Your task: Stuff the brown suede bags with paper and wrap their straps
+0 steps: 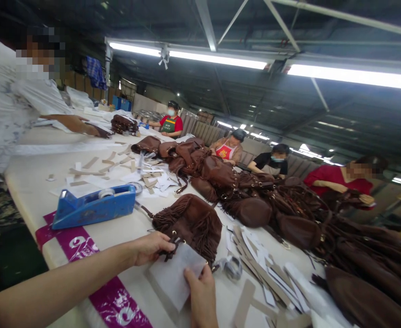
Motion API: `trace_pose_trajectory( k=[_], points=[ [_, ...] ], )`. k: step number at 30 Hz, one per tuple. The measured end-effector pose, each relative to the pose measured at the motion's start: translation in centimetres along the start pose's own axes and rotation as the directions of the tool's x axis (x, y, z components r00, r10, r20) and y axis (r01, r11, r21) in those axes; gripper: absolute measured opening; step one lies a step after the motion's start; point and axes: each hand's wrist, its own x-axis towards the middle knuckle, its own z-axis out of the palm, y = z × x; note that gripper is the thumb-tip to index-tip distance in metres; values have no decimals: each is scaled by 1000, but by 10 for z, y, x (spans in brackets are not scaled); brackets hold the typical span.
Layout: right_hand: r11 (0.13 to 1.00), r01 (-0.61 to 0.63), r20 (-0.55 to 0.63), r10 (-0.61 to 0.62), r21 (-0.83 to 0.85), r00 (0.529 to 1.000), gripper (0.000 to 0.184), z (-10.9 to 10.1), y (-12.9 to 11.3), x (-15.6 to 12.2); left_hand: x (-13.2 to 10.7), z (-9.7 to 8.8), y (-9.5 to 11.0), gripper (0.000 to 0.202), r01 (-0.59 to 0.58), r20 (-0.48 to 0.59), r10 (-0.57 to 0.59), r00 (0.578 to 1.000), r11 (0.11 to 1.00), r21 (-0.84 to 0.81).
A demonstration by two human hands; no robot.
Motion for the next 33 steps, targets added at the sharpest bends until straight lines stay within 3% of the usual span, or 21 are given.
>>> trace_pose_trajectory(
  k=[2,5,11,14,17,22,27,30,33],
  points=[
    [999,-9,21,10,-41,1000,39,-2,4,2,0,1,0,39,-3,0,3,1000,1000,9],
    [989,-70,144,89,-133,986,34,-3,4,0,1,0,-1,36,-20,-8,20,1000,999,39],
    [946,-85,349,198,-313,916,27,9,-20,2,3,-11,3,30,-35,43,30,999,993,112],
    [901,-88,383,266,-424,885,22,18,-28,14,5,-15,4,29,-14,85,1,996,990,143],
    [897,-89,365,264,-432,893,18,24,-31,24,6,-16,2,27,-23,58,12,998,983,181],
    [935,-160,365,276,-318,889,35,14,-27,19,2,-15,-1,27,-108,-34,118,992,974,199],
    [962,-271,231,258,27,938,40,-3,-13,10,0,-17,2,32,-112,-40,119,992,983,148],
    [953,-282,187,259,109,948,42,4,-4,8,2,-15,1,33,-110,-19,114,993,984,142],
    [969,-214,176,192,120,966,40,17,2,9,4,-13,-3,36,-119,-43,128,991,979,166]
  ],
)
